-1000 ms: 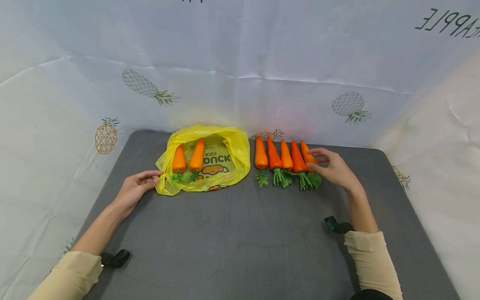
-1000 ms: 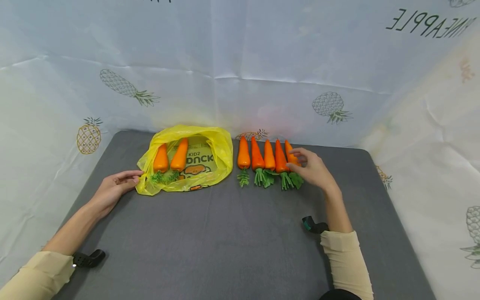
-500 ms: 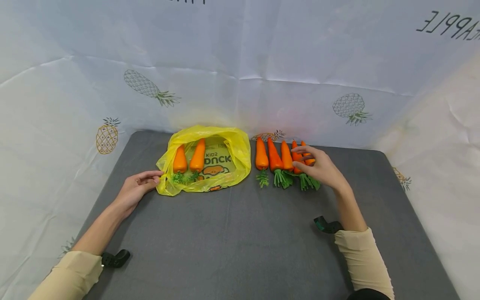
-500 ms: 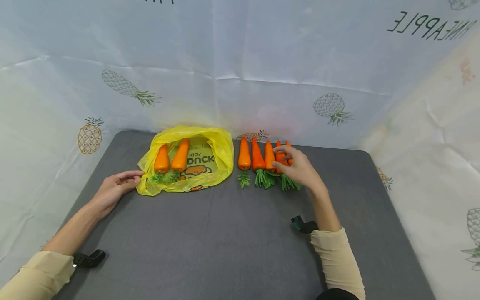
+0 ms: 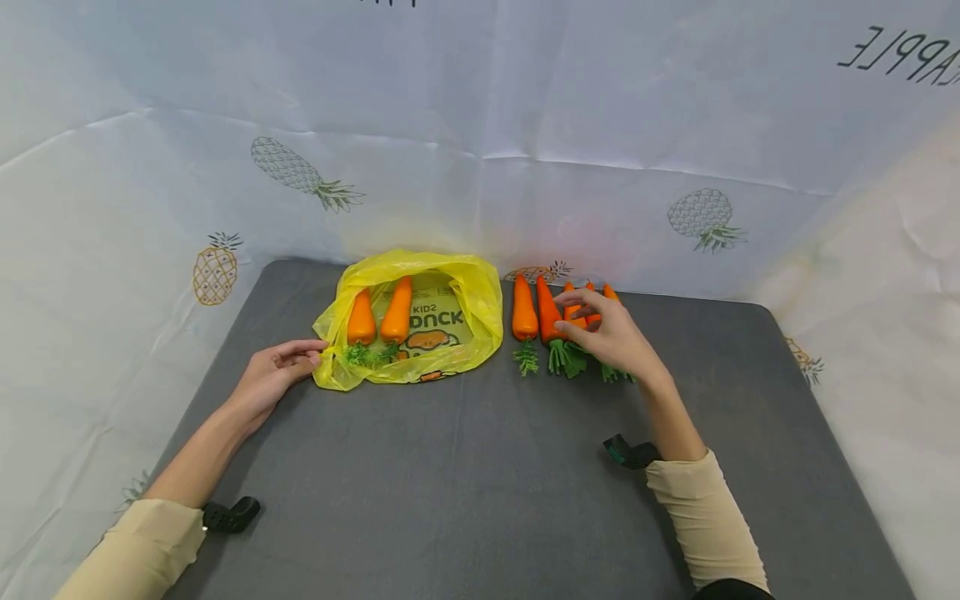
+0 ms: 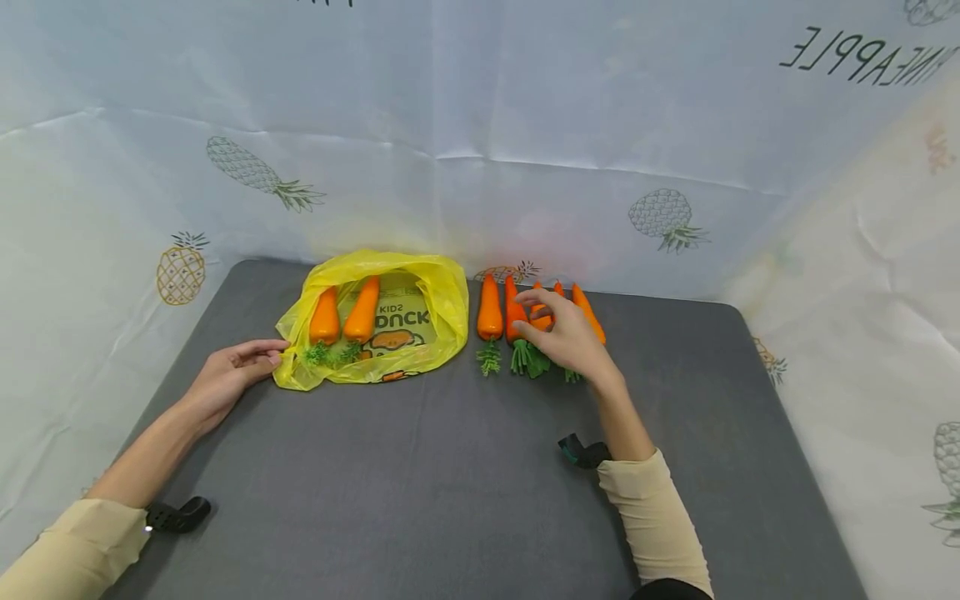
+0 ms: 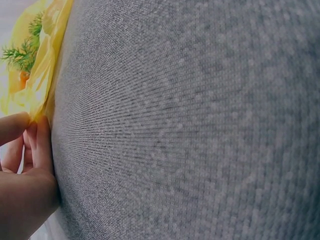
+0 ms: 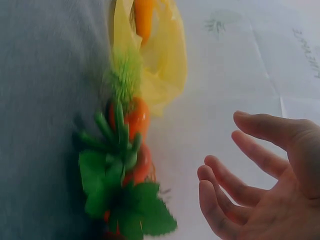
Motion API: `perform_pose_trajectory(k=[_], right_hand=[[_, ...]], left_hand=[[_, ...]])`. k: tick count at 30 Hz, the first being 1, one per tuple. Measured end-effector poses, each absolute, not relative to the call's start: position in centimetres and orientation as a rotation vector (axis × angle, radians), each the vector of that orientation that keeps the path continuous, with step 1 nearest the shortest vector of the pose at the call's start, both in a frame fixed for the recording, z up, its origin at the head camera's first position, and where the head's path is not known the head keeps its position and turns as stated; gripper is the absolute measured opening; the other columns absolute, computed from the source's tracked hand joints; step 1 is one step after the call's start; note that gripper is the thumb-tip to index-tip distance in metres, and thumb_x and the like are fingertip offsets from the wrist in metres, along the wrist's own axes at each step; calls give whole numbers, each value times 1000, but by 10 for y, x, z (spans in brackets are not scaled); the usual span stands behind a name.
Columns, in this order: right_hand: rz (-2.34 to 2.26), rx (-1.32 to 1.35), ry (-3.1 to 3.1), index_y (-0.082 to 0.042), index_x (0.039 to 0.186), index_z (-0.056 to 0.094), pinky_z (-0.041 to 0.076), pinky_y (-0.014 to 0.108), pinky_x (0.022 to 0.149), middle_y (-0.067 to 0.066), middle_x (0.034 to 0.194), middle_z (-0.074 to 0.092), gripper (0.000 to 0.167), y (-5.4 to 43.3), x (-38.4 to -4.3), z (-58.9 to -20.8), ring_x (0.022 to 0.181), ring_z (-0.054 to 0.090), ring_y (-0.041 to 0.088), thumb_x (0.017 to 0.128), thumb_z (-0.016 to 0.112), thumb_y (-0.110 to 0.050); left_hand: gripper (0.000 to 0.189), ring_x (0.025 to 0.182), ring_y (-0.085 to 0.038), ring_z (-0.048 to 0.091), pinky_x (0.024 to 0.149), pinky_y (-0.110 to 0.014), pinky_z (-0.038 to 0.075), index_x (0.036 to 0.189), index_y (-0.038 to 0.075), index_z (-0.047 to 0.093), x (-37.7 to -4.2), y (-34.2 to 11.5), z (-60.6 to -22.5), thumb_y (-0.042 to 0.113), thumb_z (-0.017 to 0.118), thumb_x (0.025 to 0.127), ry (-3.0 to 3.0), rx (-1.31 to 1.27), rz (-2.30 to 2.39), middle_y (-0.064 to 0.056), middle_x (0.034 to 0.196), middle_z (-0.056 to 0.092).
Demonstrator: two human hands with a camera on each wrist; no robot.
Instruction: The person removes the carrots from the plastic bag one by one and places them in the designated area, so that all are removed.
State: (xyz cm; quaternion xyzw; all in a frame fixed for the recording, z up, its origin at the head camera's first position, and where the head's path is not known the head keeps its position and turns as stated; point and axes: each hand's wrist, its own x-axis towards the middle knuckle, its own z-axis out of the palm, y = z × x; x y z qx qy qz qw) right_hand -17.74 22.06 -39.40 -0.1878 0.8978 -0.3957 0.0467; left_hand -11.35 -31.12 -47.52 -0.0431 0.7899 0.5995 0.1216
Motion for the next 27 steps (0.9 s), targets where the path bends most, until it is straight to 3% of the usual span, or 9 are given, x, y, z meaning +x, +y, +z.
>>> perform_pose_trajectory(k=[14, 21, 27], right_hand=[[-1303, -690, 2685, -8, 142, 67, 60, 53, 88, 22, 140, 69, 41, 168, -181, -401, 117, 70, 38, 103, 77, -17], [-1360, -704, 2645, -7, 142, 67, 61, 56, 96, 22, 140, 68, 41, 149, -183, -406, 118, 72, 38, 103, 76, -17], [-1370, -730, 2609, -8, 142, 67, 60, 48, 85, 23, 140, 68, 41, 134, -188, -410, 115, 71, 36, 103, 76, -18]], left_hand=[[51, 99, 6, 66, 88, -11, 55, 151, -2, 58, -112, -312, -476, 27, 66, 110, 2317, -114, 1751, 22, 107, 72], [51, 98, 6, 66, 87, -11, 55, 151, -2, 58, -112, -312, -476, 27, 66, 111, 2319, -125, 1750, 22, 107, 72], [51, 99, 6, 65, 87, -11, 55, 151, -2, 58, -112, -312, -476, 28, 66, 111, 2332, -127, 1730, 22, 106, 71]])
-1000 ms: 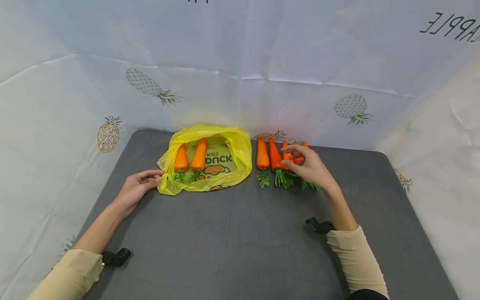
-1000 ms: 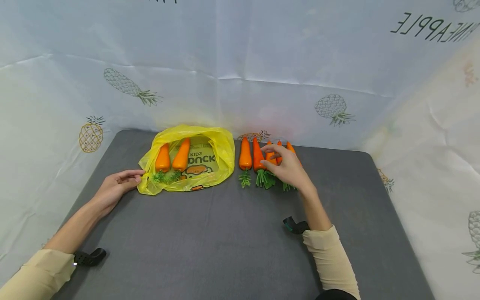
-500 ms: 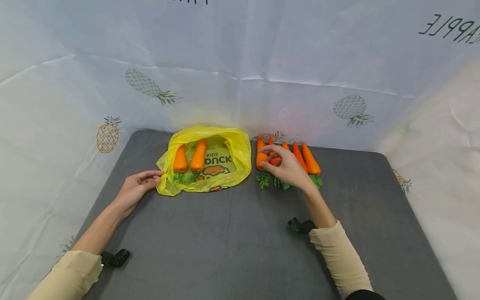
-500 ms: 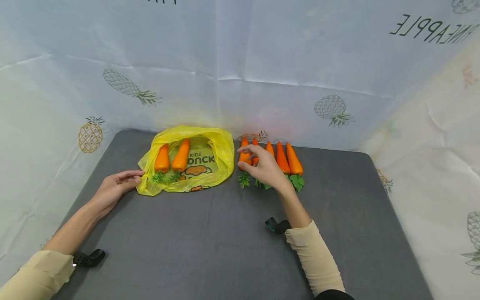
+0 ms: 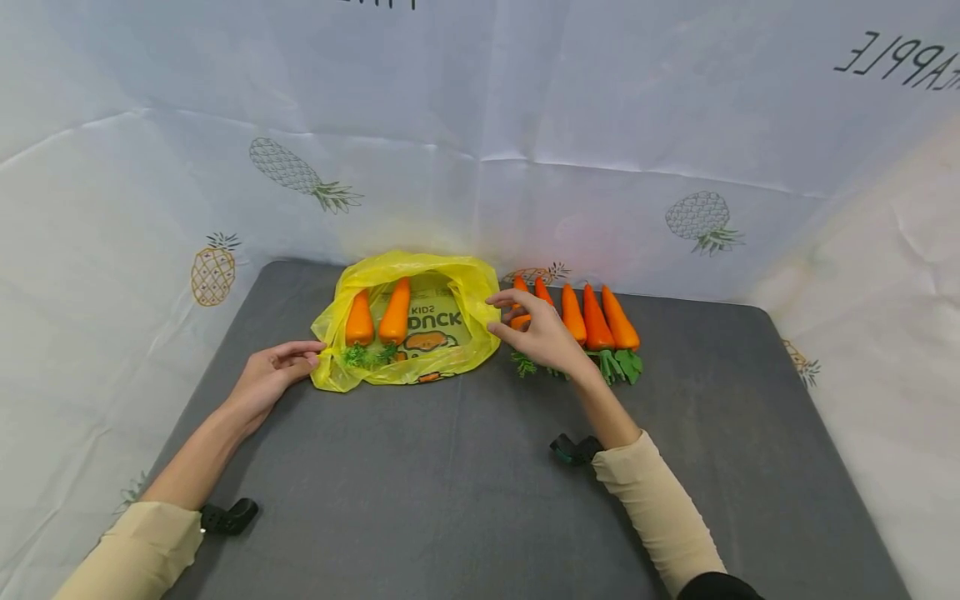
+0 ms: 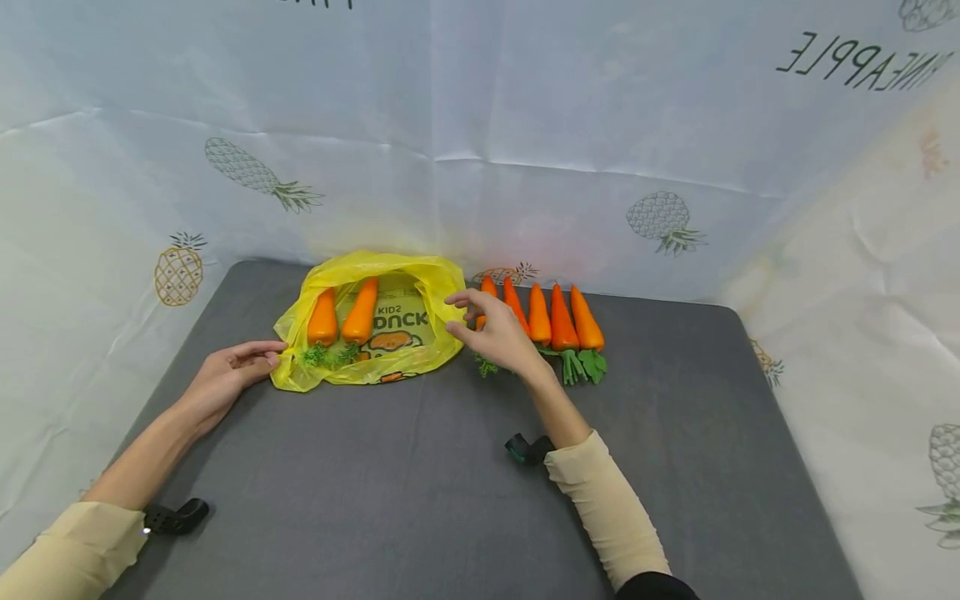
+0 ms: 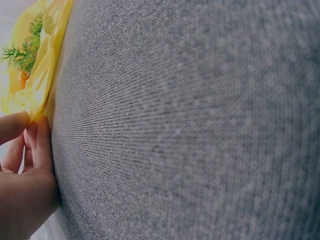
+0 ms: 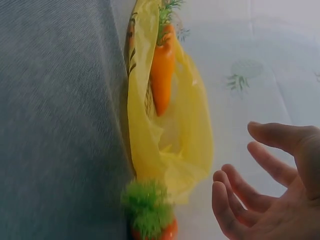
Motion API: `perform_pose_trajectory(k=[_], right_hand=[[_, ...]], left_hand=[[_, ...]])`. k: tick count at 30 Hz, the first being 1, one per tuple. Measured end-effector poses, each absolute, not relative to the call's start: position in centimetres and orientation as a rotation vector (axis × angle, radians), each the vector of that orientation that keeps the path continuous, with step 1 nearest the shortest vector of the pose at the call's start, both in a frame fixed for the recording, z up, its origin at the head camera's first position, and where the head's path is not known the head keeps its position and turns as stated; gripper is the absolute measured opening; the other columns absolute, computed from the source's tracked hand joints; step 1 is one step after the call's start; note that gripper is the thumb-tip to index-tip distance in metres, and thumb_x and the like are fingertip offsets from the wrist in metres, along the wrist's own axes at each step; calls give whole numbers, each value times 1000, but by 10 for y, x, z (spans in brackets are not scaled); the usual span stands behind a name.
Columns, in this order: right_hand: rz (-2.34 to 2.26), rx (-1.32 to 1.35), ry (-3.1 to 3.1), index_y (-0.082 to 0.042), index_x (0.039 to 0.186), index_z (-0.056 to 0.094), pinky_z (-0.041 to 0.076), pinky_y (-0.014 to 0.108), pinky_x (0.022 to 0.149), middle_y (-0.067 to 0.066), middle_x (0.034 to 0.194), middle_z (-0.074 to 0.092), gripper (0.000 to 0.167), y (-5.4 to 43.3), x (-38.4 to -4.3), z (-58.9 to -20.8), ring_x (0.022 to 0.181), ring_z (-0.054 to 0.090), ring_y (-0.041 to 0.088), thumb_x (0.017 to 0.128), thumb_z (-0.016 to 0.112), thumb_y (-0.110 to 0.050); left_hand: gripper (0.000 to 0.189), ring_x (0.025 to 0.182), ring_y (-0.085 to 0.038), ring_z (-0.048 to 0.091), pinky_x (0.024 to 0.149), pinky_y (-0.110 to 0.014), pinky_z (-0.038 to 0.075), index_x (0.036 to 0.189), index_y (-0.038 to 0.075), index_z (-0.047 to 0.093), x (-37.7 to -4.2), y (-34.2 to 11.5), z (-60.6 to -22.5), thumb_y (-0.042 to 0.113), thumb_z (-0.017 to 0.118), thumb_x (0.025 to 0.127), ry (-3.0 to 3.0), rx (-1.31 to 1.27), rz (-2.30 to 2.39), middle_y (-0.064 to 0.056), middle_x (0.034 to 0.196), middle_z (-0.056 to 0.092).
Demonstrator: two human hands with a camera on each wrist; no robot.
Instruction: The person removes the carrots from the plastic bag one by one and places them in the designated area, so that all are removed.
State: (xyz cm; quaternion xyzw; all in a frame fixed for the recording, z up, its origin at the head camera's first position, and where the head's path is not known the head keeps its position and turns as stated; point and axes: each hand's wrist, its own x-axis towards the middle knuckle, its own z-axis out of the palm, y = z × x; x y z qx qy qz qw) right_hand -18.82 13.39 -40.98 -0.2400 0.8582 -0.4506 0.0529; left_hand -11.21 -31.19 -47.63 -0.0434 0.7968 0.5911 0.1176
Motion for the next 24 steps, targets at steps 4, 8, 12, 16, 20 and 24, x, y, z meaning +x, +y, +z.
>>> perform_pose_trajectory(k=[4, 8, 12, 16, 20, 24], right_hand=[[-1383, -756, 2596, -9, 141, 68, 60, 43, 83, 22, 141, 68, 39, 122, -192, -412, 115, 71, 34, 104, 75, -19], [-1395, -781, 2547, -7, 143, 66, 62, 49, 91, 23, 144, 67, 41, 109, -197, -413, 119, 71, 36, 104, 74, -19], [-1386, -802, 2508, -8, 142, 66, 62, 53, 96, 23, 145, 66, 40, 98, -200, -415, 120, 71, 38, 104, 74, -19], [-1379, -820, 2470, -8, 143, 65, 61, 53, 102, 25, 145, 66, 40, 86, -204, -420, 121, 72, 39, 105, 73, -18], [-1380, -843, 2431, -5, 143, 64, 60, 51, 103, 27, 144, 66, 41, 72, -209, -426, 120, 71, 38, 105, 73, -18], [-1369, -869, 2415, -2, 143, 64, 62, 47, 99, 26, 143, 66, 42, 57, -215, -429, 120, 71, 39, 105, 73, -18]], left_hand=[[51, 99, 6, 65, 88, -11, 55, 151, -2, 58, -112, -312, -477, 29, 66, 111, 2327, -127, 1724, 23, 107, 70], [52, 99, 6, 65, 88, -11, 55, 152, -2, 57, -112, -312, -477, 29, 65, 111, 2325, -134, 1720, 23, 107, 71], [53, 99, 6, 65, 88, -11, 55, 153, -1, 57, -113, -311, -477, 30, 65, 111, 2323, -143, 1714, 23, 107, 71], [52, 99, 6, 65, 88, -12, 56, 153, -2, 57, -114, -311, -476, 29, 65, 111, 2319, -146, 1718, 23, 107, 71], [52, 98, 6, 66, 87, -12, 56, 153, -2, 57, -114, -311, -475, 28, 65, 111, 2312, -146, 1729, 23, 106, 71], [52, 98, 7, 66, 87, -12, 56, 152, -2, 57, -114, -312, -475, 28, 65, 111, 2306, -146, 1737, 24, 106, 71]])
